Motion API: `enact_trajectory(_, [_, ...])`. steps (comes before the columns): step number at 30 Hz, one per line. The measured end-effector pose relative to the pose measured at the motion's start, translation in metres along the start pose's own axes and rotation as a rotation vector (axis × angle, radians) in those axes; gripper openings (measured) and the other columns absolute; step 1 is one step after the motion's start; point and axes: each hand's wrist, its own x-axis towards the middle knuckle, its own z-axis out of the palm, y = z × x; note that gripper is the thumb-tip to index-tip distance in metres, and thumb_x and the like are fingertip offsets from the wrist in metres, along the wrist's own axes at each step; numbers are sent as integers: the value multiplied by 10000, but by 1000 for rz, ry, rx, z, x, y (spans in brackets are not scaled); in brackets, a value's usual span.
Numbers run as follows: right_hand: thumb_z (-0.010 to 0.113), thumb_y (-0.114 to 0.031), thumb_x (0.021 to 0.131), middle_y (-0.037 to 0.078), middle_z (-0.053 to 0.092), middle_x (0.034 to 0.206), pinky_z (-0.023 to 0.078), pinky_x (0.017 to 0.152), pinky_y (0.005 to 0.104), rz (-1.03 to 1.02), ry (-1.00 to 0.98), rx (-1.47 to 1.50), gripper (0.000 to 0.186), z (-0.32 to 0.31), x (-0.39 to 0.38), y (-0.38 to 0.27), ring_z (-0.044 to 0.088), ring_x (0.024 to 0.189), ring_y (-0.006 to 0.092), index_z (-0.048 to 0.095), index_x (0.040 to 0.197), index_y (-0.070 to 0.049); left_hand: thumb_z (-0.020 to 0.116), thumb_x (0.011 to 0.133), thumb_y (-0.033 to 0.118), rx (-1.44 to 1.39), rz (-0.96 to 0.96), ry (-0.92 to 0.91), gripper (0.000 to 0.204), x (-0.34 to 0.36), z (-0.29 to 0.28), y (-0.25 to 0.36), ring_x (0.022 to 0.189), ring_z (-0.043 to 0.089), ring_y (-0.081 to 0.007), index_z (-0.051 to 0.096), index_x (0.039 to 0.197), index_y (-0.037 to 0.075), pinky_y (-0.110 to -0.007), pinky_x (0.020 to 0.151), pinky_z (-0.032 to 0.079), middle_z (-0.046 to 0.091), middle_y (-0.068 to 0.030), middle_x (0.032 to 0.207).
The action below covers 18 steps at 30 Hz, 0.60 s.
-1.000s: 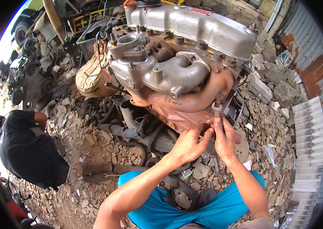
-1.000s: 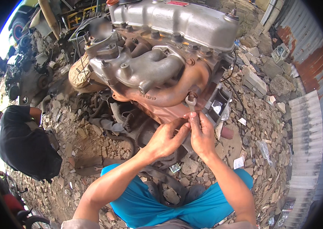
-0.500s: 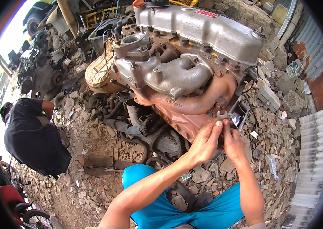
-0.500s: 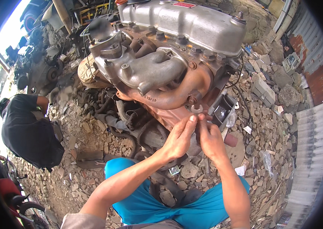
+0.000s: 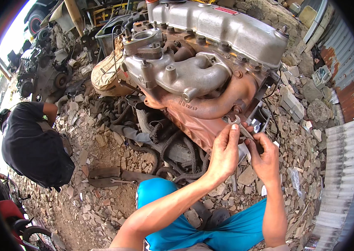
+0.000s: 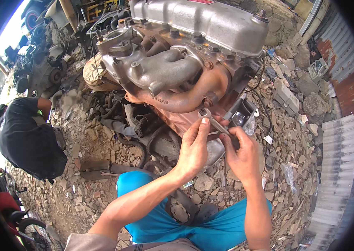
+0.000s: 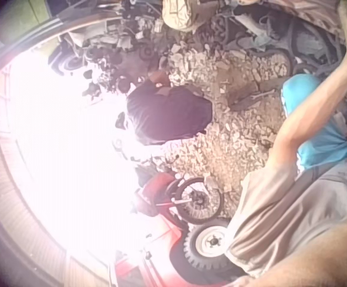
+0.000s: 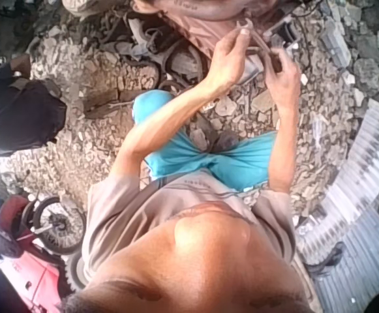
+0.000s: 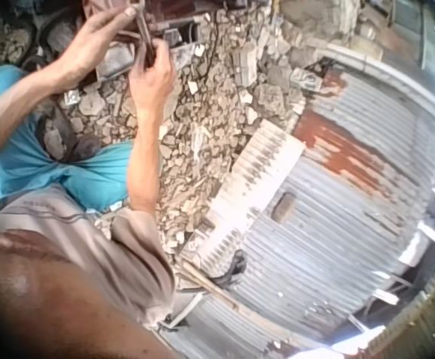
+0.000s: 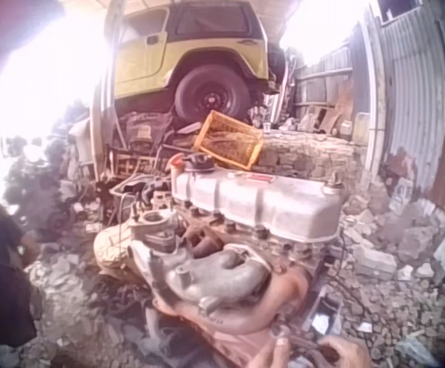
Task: The person sits on the ground and uses a wrench to loosen and tighten bolts on a car engine block. They briefly pick up a plastic bottle and pour liquid onto the engine before continuing to adjust bolts with the wrench.
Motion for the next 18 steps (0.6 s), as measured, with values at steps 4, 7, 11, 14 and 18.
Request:
enact_trajectory(4, [707, -56, 828, 124, 661, 772, 479, 583, 298, -264, 50, -138, 142, -17, 10, 5, 657, 670, 225, 632, 942, -16, 444, 1034, 264, 7, -19, -50, 325, 3, -2, 8, 1043, 629, -185, 556, 1166, -11, -315, 902, 515, 648, -134, 1143])
enact_trajectory(7, [745, -50, 798, 55, 655, 741, 458, 562, 266, -65, -71, -67, 158, -44, 14, 19, 617, 653, 116, 651, 913, 2, 466, 1026, 244, -88, -78, -76, 298, 8, -3, 8, 1056, 629, -190, 550, 1168, -5, -313, 915, 525, 641, -138, 1161])
enact_trajectory(11, [742, -88, 826, -1, 588, 679, 412, 531, 234, 45, 87, 550, 143, -64, 22, 42, 526, 559, 93, 628, 880, -19, 483, 1017, 233, -206, -96, -140, 283, 13, -2, 9, 1065, 629, -196, 546, 1163, -2, -302, 930, 532, 631, -138, 1174])
enact_trajectory(14, [672, -263, 908, 10, 556, 772, 444, 623, 287, 9, 124, 1021, 243, -65, 26, 50, 522, 655, 120, 577, 968, -48, 487, 1014, 240, -261, -114, -178, 286, 15, 5, 10, 1059, 632, -199, 547, 1149, -5, -300, 926, 536, 630, -133, 1168])
enact_trajectory(18, [544, -480, 934, 32, 549, 914, 460, 816, 384, -140, 228, 1191, 392, -40, 34, 34, 530, 880, 175, 544, 999, -93, 497, 1008, 275, -340, -143, -142, 311, 18, 5, 5, 1036, 639, -197, 562, 1128, -5, -307, 911, 544, 636, -133, 1143])
